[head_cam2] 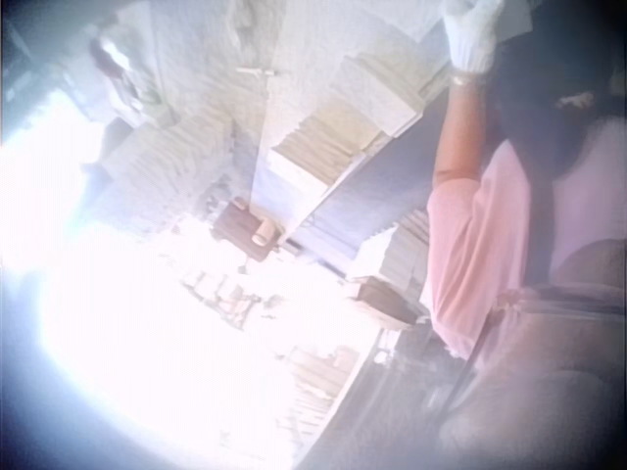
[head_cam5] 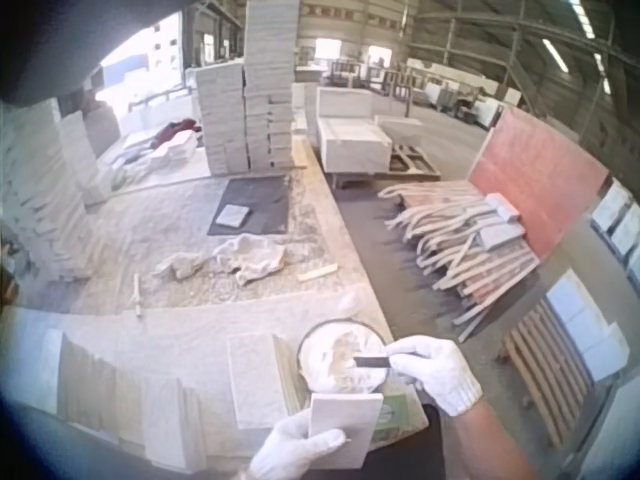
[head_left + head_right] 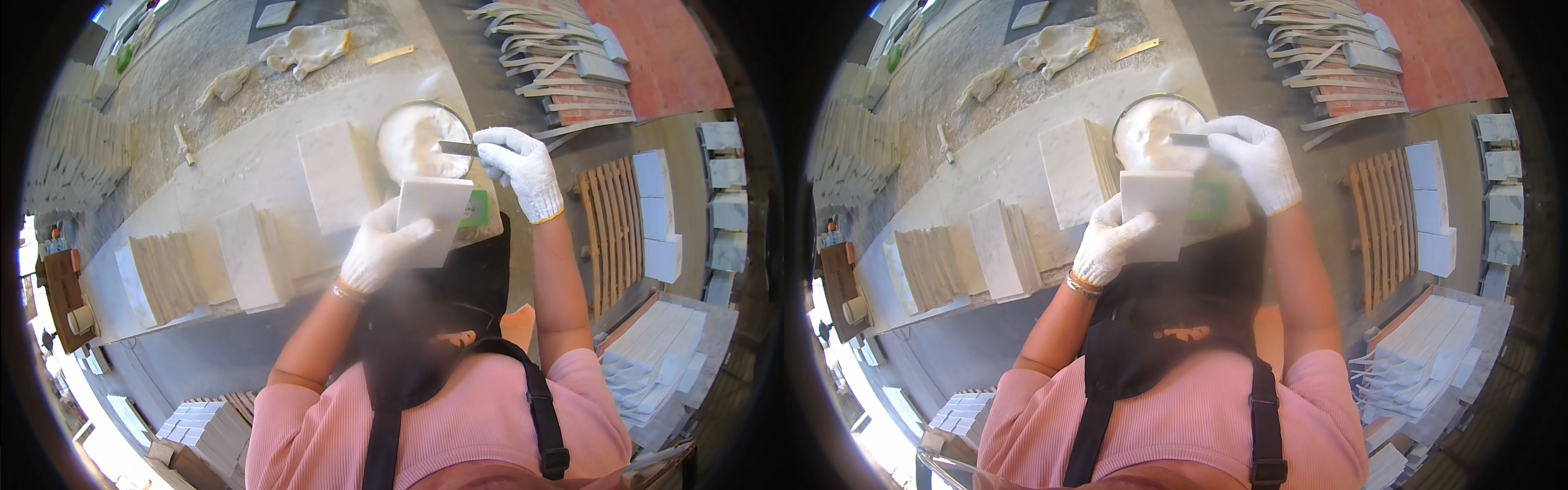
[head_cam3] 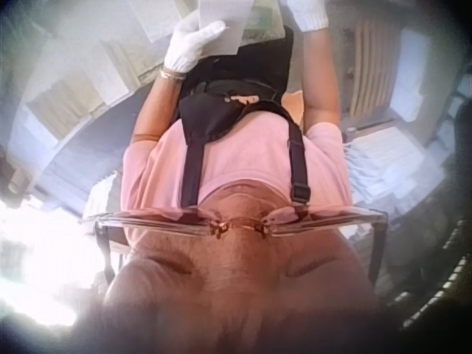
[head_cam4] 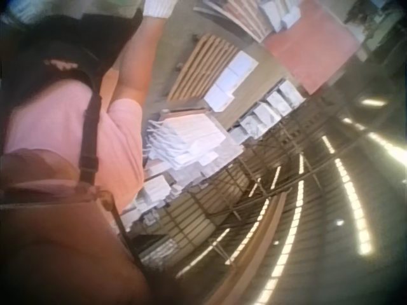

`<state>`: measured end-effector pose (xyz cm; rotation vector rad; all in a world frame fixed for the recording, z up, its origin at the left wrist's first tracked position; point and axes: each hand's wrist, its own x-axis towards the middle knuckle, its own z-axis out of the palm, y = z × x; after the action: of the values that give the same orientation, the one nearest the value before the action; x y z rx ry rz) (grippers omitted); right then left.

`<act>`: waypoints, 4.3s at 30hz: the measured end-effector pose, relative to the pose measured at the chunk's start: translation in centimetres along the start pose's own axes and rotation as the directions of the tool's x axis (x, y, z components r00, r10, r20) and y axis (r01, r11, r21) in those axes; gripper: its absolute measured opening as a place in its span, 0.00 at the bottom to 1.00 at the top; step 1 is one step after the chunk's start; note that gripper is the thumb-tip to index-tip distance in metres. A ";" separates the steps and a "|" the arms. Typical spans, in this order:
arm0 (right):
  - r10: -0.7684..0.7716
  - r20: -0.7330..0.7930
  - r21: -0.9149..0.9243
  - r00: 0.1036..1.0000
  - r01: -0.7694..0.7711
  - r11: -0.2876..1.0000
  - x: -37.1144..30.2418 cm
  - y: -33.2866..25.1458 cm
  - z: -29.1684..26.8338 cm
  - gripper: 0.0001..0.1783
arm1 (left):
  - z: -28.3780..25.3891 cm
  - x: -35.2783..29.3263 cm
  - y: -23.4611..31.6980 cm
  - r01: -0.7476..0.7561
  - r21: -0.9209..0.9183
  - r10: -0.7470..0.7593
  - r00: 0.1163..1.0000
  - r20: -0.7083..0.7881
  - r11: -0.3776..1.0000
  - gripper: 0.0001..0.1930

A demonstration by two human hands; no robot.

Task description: The person applies white adhesive to the edges of rectangular tiles using a small metal spatula, then wipes the edges with a green sponge. The person repeats this process on multiple tiles, stacking them after each application.

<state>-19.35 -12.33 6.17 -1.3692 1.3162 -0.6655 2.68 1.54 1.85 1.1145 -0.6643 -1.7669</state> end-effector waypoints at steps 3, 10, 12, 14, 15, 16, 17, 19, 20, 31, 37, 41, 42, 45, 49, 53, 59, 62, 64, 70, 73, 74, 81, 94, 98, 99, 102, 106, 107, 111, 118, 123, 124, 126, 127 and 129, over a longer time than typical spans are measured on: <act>0.021 -0.041 0.010 0.999 -0.020 1.000 -1.4 -2.6 -1.4 0.13 | 0.7 0.6 0.6 -0.064 -0.088 0.068 0.997 0.041 0.994 0.24; -0.042 -0.053 0.059 0.998 0.045 0.997 -3.1 -6.5 -2.4 0.14 | 1.0 2.6 2.4 -0.156 -0.073 0.162 0.982 0.093 0.985 0.24; -0.029 -0.059 0.052 0.998 0.032 0.998 -3.3 -6.9 -2.1 0.13 | 1.0 2.9 2.6 -0.161 -0.092 0.169 0.981 0.098 0.983 0.24; -0.049 -0.047 0.046 0.998 0.052 0.998 -3.4 -7.1 -1.8 0.13 | 0.9 3.1 2.7 -0.134 -0.101 0.143 0.985 0.095 0.986 0.24; -0.053 -0.044 0.047 0.998 0.055 0.997 -3.4 -7.1 -1.6 0.13 | 0.9 3.2 2.8 -0.122 -0.103 0.132 0.987 0.090 0.987 0.25; -0.055 -0.041 0.048 0.998 0.057 0.997 -3.4 -7.1 -1.4 0.13 | 0.9 3.3 2.8 -0.124 -0.091 0.132 0.987 0.089 0.988 0.25; -0.054 -0.042 0.057 0.998 0.056 0.997 -3.4 -7.2 -1.2 0.13 | 0.8 3.3 2.8 -0.127 -0.079 0.134 0.987 0.086 0.989 0.25; -0.047 -0.044 0.079 0.998 0.050 0.996 -3.3 -7.1 -0.7 0.13 | 0.8 3.5 2.8 -0.133 -0.067 0.138 0.987 0.084 0.989 0.26; -0.051 -0.048 0.066 0.998 0.054 0.996 -3.3 -7.1 -0.5 0.13 | 0.8 3.5 2.7 -0.135 -0.067 0.141 0.986 0.084 0.988 0.26; -0.119 -0.061 0.003 0.991 0.119 0.993 -3.4 -6.8 0.4 0.13 | 0.6 3.8 2.7 -0.127 -0.078 0.132 0.989 0.071 0.989 0.31; -0.175 -0.097 -0.051 0.980 0.170 0.984 -3.5 -6.6 0.6 0.13 | 0.2 4.1 2.5 -0.109 -0.035 0.111 0.991 0.074 0.993 0.28; -0.169 -0.093 -0.019 0.981 0.168 0.986 -3.6 -6.5 0.7 0.13 | 0.3 4.1 2.4 -0.116 -0.052 0.119 0.990 0.078 0.992 0.26; -0.175 -0.095 -0.026 0.980 0.173 0.985 -3.6 -6.4 0.7 0.13 | 0.3 4.0 2.4 -0.123 -0.056 0.127 0.989 0.075 0.991 0.26; -0.211 -0.103 -0.078 0.972 0.204 0.976 -3.6 -6.3 0.6 0.13 | 0.3 4.0 2.5 -0.113 -0.040 0.116 0.991 0.067 0.993 0.25; -0.219 -0.136 -0.134 0.966 0.201 0.970 -3.7 -6.0 0.5 0.13 | 0.2 4.1 2.5 -0.126 -0.046 0.129 0.989 0.073 0.991 0.25; -0.225 -0.123 -0.084 0.967 0.216 0.973 -3.8 -5.9 0.7 0.13 | 0.2 4.1 2.4 -0.123 -0.094 0.131 0.988 0.087 0.988 0.25; -0.246 -0.122 -0.118 0.962 0.232 0.966 -4.0 -6.0 0.8 0.13 | 0.3 4.0 2.4 -0.122 -0.111 0.132 0.988 0.080 0.986 0.24; -0.249 -0.123 -0.117 0.961 0.235 0.965 -4.0 -6.0 0.8 0.13 | 0.3 3.9 2.5 -0.124 -0.139 0.138 0.986 0.089 0.982 0.24; -0.251 -0.133 -0.132 0.959 0.234 0.963 -3.9 -6.0 0.9 0.13 | 0.3 3.9 2.5 -0.123 -0.144 0.137 0.986 0.094 0.982 0.23; -0.283 -0.122 -0.141 0.951 0.265 0.954 -3.8 -5.7 0.8 0.13 | 0.2 3.9 2.6 -0.120 -0.132 0.133 0.987 0.095 0.984 0.23; -0.279 -0.123 -0.140 0.952 0.261 0.955 -3.6 -5.3 0.4 0.13 | 0.2 3.9 2.5 -0.113 -0.133 0.127 0.987 0.099 0.985 0.24; -0.254 -0.140 -0.123 0.957 0.238 0.964 -3.4 -5.1 0.2 0.13 | 0.1 3.9 2.5 -0.115 -0.126 0.128 0.987 0.098 0.985 0.24; -0.497 -0.163 -0.348 0.853 0.421 0.838 -2.0 -4.0 -0.3 0.12 | 0.1 3.9 2.4 -0.115 -0.117 0.127 0.987 0.102 0.986 0.24; 0.076 0.278 0.364 0.958 -0.178 0.914 0.4 -5.5 0.1 0.12 | -0.4 3.6 2.6 -0.029 -0.128 0.055 0.977 0.204 0.991 0.28; 0.092 0.310 0.379 0.946 -0.212 0.901 0.7 -5.1 0.2 0.12 | -0.7 3.6 2.5 -0.019 -0.120 0.047 0.972 0.229 0.993 0.27; 0.099 0.320 0.378 0.942 -0.223 0.898 0.7 -5.0 0.2 0.12 | -0.7 3.6 2.5 -0.018 -0.119 0.046 0.972 0.232 0.993 0.27; 0.116 0.338 0.362 0.934 -0.243 0.900 0.8 -4.8 0.3 0.11 | -0.7 3.6 2.5 -0.016 -0.126 0.044 0.974 0.223 0.992 0.27; 0.115 0.332 0.351 0.936 -0.235 0.907 0.9 -4.5 0.7 0.11 | -0.7 3.6 2.5 -0.013 -0.080 0.031 0.973 0.228 0.997 0.27; 0.108 0.330 0.360 0.938 -0.231 0.904 1.0 -4.4 0.8 0.11 | -0.7 3.6 2.5 -0.006 -0.090 0.027 0.972 0.234 0.996 0.26; 0.092 0.303 0.322 0.949 -0.193 0.927 1.1 -4.3 1.3 0.10 | -0.6 3.6 2.6 0.011 -0.149 0.032 0.958 0.284 0.989 0.28; 0.088 0.280 0.311 0.956 -0.177 0.934 1.2 -4.6 1.8 0.11 | -0.5 3.5 2.5 -0.031 -0.131 0.061 0.970 0.234 0.991 0.28; 0.040 0.158 0.198 0.987 -0.072 0.978 2.2 -2.8 1.1 0.11 | -0.8 3.6 2.3 0.011 -0.124 0.018 0.972 0.235 0.992 0.27; -0.003 0.111 0.126 0.994 -0.011 0.992 2.5 -2.2 1.0 0.11 | -0.8 3.5 2.2 0.006 -0.106 0.018 0.975 0.224 0.994 0.27; -0.155 0.028 -0.136 0.988 0.157 0.978 3.1 -0.8 1.1 0.11 | -0.9 3.5 2.2 -0.001 -0.120 0.029 0.972 0.232 0.993 0.27; -0.262 0.008 -0.323 0.965 0.251 0.913 3.4 -0.1 1.3 0.11 | -1.0 3.5 2.2 -0.004 -0.087 0.024 0.975 0.222 0.996 0.27; -0.310 -0.004 -0.689 0.951 0.222 0.690 3.7 0.8 1.8 0.10 | -1.1 3.6 2.1 -0.017 -0.055 0.029 0.973 0.229 0.998 0.28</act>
<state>-17.12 -15.09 3.91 -2.1902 1.5542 -0.4625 3.94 -2.58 1.59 0.8708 -0.7615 -1.8995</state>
